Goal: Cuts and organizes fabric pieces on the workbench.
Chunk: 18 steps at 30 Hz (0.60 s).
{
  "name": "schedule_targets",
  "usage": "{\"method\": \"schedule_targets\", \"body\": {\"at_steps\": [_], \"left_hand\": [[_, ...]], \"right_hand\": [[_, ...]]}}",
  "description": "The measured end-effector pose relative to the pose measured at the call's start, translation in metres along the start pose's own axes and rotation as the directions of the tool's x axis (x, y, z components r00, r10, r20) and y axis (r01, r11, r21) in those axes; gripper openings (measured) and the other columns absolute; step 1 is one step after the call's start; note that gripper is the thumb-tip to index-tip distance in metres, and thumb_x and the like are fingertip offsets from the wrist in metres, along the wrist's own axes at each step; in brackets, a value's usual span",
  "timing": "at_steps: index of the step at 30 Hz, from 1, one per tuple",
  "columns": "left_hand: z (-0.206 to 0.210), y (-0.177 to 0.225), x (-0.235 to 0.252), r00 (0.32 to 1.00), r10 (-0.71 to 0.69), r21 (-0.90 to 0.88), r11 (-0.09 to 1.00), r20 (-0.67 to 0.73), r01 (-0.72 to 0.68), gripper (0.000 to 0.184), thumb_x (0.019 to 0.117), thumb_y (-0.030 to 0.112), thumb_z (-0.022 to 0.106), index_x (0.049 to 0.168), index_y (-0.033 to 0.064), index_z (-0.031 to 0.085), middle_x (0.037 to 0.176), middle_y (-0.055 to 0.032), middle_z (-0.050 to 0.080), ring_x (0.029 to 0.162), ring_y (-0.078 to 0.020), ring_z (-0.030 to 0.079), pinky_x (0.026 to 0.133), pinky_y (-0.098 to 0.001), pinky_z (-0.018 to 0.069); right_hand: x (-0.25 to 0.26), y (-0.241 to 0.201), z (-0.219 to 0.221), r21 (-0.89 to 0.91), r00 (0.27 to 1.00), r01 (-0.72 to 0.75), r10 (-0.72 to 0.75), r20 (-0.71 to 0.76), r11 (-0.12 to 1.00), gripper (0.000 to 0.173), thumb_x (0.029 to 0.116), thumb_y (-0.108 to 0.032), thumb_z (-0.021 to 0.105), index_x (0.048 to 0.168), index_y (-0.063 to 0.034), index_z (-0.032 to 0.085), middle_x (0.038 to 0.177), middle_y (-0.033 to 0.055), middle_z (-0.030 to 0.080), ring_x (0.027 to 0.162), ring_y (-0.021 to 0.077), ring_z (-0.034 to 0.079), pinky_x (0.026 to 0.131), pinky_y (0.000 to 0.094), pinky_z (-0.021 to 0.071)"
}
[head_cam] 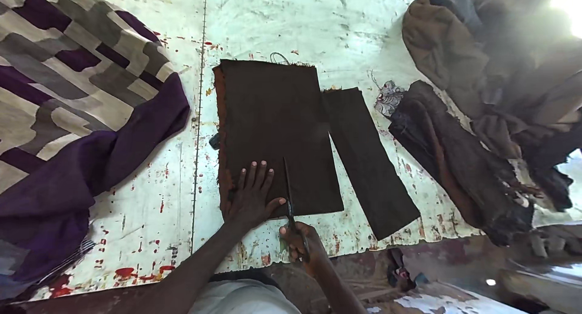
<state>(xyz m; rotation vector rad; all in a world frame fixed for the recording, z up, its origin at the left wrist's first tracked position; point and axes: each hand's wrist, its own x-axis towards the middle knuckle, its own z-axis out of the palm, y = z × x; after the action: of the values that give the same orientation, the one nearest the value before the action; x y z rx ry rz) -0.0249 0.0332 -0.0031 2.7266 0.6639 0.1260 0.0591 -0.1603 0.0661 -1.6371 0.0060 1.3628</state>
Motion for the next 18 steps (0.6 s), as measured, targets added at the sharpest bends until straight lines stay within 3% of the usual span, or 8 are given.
{"method": "schedule_targets", "body": {"at_steps": [2,5,9,14,18], "left_hand": [[0.002,0.000,0.000,1.000,0.002,-0.003,1.000,-0.009,-0.002,0.092,0.0962,0.079,0.021,0.164,0.0173,0.027,0.174,-0.0048,0.007,0.160,-0.0321,-0.001,0.127,-0.0605,0.0029],[0.004,-0.001,0.001,1.000,0.002,-0.015,1.000,-0.022,-0.002,0.092,0.0964,0.079,0.021,0.163,0.0163,0.028,0.174,-0.0051,0.008,0.160,-0.0319,0.000,0.127,-0.0607,0.0039],[0.003,-0.002,-0.002,1.000,0.018,-0.047,0.999,-0.012,-0.018,0.086,0.0998,0.073,0.020,0.164,0.0168,0.027,0.174,-0.0057,0.008,0.160,-0.0328,0.000,0.127,-0.0608,0.0036],[0.000,-0.002,-0.001,1.000,0.010,-0.052,0.999,-0.008,-0.011,0.083,0.1011,0.071,0.018,0.164,0.0177,0.027,0.174,-0.0049,0.008,0.160,-0.0316,0.000,0.127,-0.0606,0.0042],[0.000,-0.002,-0.001,1.000,0.013,-0.072,0.997,-0.016,-0.015,0.082,0.1016,0.071,0.017,0.164,0.0179,0.028,0.174,-0.0045,0.006,0.160,-0.0301,-0.001,0.128,-0.0595,0.0040]], "right_hand": [[-0.002,0.000,-0.001,0.000,1.000,-0.007,0.007,0.010,1.000,0.043,0.0886,-0.039,0.079,0.098,-0.0025,0.058,0.063,0.0030,0.052,0.046,0.0136,0.052,0.045,0.0297,0.0514],[0.000,-0.013,-0.004,-0.030,0.997,-0.018,0.020,0.080,0.999,0.044,0.0976,-0.047,0.066,0.103,-0.0042,0.057,0.068,0.0020,0.053,0.053,0.0141,0.056,0.052,0.0312,0.0548],[0.009,-0.036,0.000,-0.027,0.995,-0.033,0.035,0.095,0.999,0.047,0.1022,-0.052,0.055,0.106,-0.0049,0.057,0.071,0.0002,0.051,0.056,0.0124,0.054,0.056,0.0300,0.0552],[0.022,-0.031,0.004,0.030,1.000,-0.002,0.001,0.020,1.000,0.039,0.0886,-0.032,0.081,0.102,-0.0024,0.060,0.063,0.0021,0.051,0.045,0.0122,0.049,0.043,0.0288,0.0502],[0.020,-0.031,0.001,0.002,0.999,-0.008,0.008,0.045,1.000,0.039,0.0935,-0.036,0.076,0.105,-0.0023,0.059,0.066,0.0032,0.054,0.049,0.0139,0.053,0.047,0.0302,0.0527]]}}
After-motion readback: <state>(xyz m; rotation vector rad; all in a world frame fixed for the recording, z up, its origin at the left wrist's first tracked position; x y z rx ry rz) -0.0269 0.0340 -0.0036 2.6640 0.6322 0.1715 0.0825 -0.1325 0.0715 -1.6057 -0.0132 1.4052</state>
